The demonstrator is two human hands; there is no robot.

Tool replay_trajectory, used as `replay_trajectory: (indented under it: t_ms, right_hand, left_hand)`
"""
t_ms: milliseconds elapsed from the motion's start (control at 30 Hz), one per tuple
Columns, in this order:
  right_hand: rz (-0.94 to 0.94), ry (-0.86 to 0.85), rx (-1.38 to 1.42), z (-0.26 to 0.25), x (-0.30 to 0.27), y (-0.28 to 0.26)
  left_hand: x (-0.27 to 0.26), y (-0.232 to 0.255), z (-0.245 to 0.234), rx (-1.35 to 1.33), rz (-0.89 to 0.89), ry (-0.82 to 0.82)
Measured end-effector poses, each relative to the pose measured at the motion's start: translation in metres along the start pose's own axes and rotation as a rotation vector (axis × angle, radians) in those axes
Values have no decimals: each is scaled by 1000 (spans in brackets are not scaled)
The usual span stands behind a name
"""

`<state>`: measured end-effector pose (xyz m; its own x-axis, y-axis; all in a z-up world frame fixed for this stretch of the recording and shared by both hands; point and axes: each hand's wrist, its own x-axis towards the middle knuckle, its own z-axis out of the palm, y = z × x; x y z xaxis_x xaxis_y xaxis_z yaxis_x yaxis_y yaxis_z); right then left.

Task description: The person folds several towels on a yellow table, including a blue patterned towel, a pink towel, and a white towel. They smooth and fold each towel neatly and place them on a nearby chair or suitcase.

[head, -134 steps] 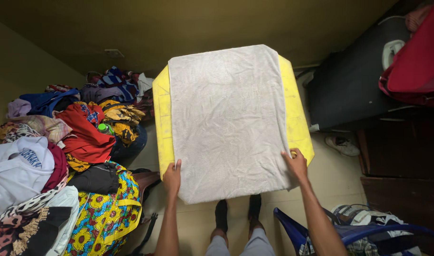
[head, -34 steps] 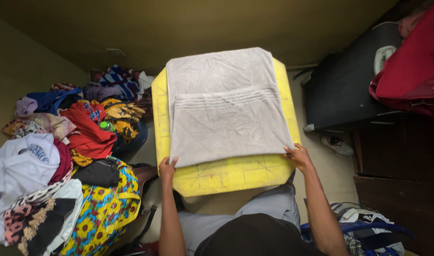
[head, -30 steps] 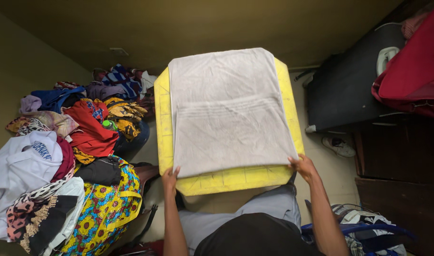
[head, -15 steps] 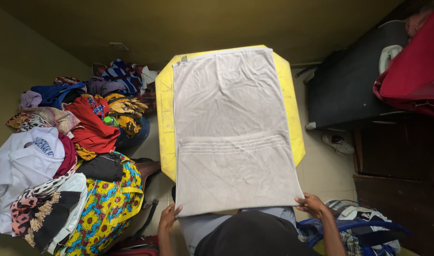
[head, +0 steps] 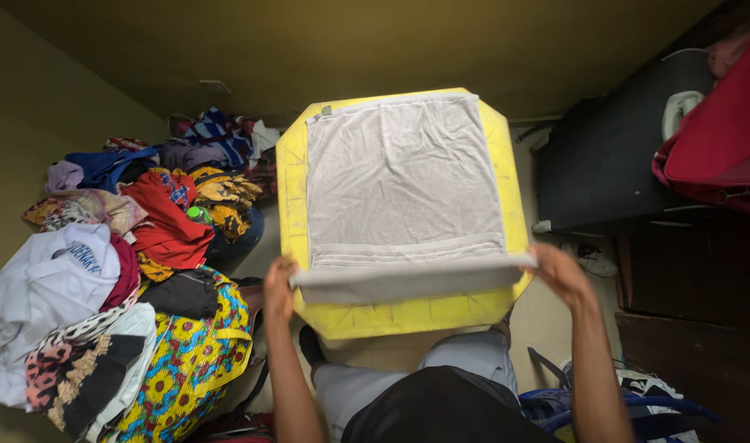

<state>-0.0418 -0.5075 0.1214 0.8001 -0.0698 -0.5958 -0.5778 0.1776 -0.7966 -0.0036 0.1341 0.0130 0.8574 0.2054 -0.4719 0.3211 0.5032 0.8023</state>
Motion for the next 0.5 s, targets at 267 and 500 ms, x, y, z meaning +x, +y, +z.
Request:
replay_trajectory:
  t_ms: [267, 500]
  right_hand:
    - [-149, 62, 109, 39, 128, -80]
    - [-262, 477, -941, 48, 134, 18]
  left_hand:
    - [135, 46, 80, 168, 119, -1]
    - [101, -4, 81, 1218, 466, 260]
